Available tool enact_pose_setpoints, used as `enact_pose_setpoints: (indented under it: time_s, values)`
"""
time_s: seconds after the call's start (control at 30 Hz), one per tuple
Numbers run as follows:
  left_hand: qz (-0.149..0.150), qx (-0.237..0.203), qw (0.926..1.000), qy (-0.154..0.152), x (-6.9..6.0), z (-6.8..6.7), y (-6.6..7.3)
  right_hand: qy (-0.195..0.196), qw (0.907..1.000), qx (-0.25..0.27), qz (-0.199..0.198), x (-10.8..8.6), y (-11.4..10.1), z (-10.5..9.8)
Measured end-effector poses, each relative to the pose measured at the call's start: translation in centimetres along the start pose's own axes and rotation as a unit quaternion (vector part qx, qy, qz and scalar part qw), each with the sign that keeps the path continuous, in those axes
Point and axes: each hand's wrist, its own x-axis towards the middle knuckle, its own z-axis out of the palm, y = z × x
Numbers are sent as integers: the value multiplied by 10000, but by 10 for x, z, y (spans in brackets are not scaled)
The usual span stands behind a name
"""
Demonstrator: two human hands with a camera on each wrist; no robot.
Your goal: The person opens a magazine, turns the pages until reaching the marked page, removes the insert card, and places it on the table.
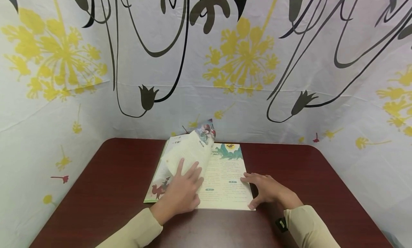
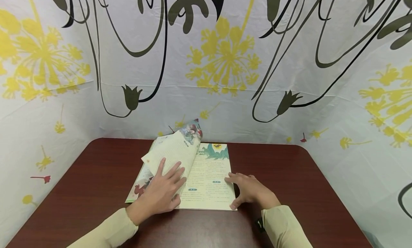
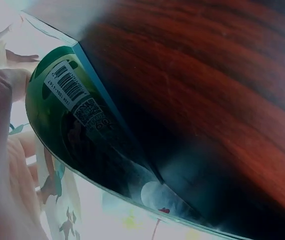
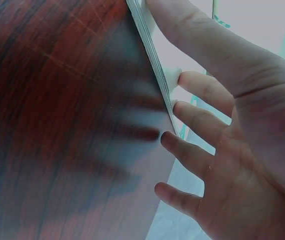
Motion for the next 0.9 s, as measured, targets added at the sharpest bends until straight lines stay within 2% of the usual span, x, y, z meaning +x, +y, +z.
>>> enact_pose_setpoints:
  time_s: [0.13, 0.3, 0.57, 0.7, 0.9]
  values:
    - [-62, -102, 9997, -216, 0, -1, 0, -6, 10000, 39, -15, 0, 0, 0]
    - [-218, -440, 9980, -391, -2, -2, -1, -41, 10000, 58, -16, 0, 1, 0]
    - [-651, -1096, 9896, -671, -6, 3, -3, -19, 10000, 8, -44, 0, 1, -1]
    - [-847, -1453, 9833, -700, -9, 5, -3, 12, 10000, -32, -61, 0, 1, -1]
    - [-1130, -2100, 9671, -884, -11, 5, -3, -21, 10000, -34, -71, 1, 1, -1]
